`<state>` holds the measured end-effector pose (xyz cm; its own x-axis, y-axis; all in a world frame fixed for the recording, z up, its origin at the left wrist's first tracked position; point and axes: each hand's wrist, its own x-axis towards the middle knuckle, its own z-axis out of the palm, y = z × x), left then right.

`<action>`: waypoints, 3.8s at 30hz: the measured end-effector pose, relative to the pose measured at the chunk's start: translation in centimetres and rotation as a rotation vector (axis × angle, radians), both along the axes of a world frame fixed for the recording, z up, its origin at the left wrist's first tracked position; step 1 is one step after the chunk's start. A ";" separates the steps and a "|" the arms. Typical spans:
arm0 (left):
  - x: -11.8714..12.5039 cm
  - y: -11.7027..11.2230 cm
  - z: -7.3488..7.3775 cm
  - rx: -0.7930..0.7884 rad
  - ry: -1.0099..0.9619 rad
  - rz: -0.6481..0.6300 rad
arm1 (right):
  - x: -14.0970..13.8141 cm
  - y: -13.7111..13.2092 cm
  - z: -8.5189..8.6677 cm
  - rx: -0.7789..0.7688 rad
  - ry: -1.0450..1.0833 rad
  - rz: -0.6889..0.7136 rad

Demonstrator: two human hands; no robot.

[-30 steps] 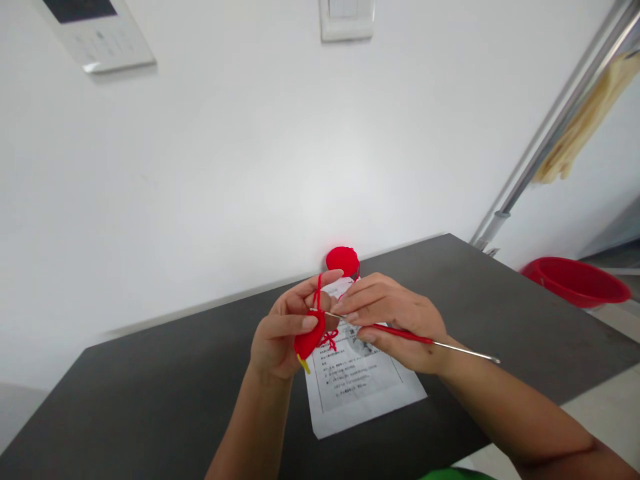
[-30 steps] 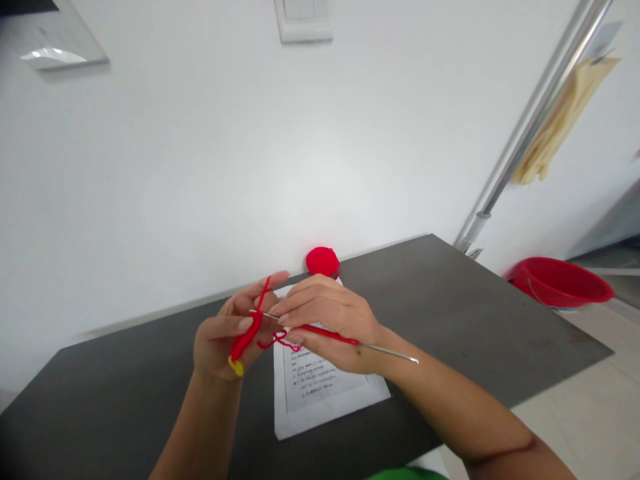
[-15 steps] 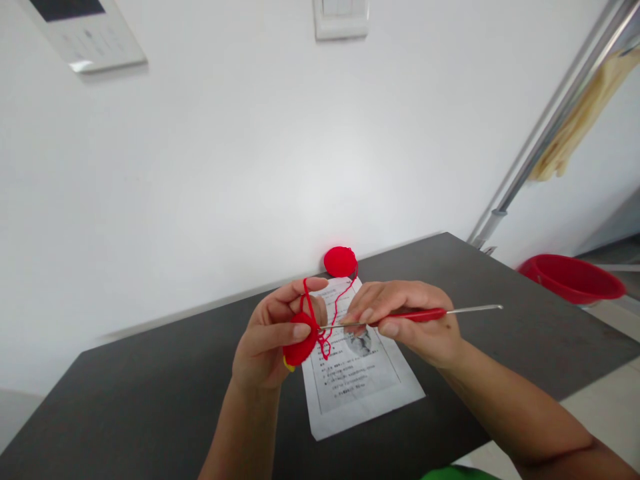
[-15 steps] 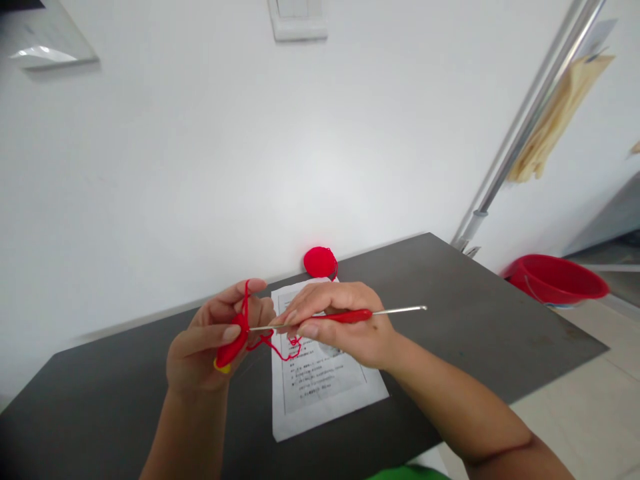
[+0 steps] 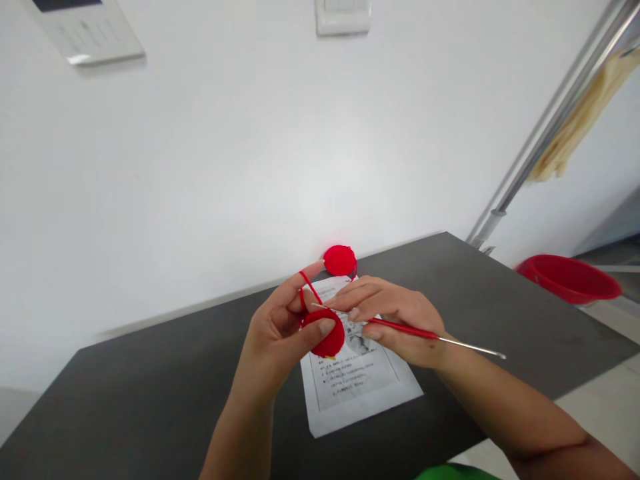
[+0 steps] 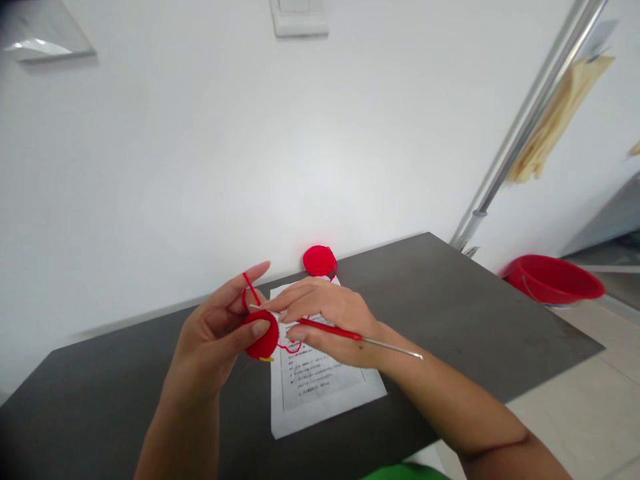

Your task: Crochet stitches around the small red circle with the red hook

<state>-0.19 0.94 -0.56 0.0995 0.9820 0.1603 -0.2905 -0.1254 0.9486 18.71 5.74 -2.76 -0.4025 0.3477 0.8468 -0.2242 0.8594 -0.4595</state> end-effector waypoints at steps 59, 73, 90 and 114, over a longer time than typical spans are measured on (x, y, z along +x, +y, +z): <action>0.6 -0.7 -0.9 0.146 0.591 0.289 | 1.9 0.3 1.1 0.179 -0.377 -0.095; 1.1 0.6 -0.4 0.001 0.125 0.216 | 0.1 1.6 -1.3 0.477 -0.095 -0.266; -0.4 2.0 -1.9 0.393 0.609 0.374 | -0.5 -0.5 -0.1 0.047 -0.123 -0.364; -1.0 2.7 -1.3 -0.100 -0.049 -0.213 | 0.1 1.3 -0.5 0.178 -0.038 -0.019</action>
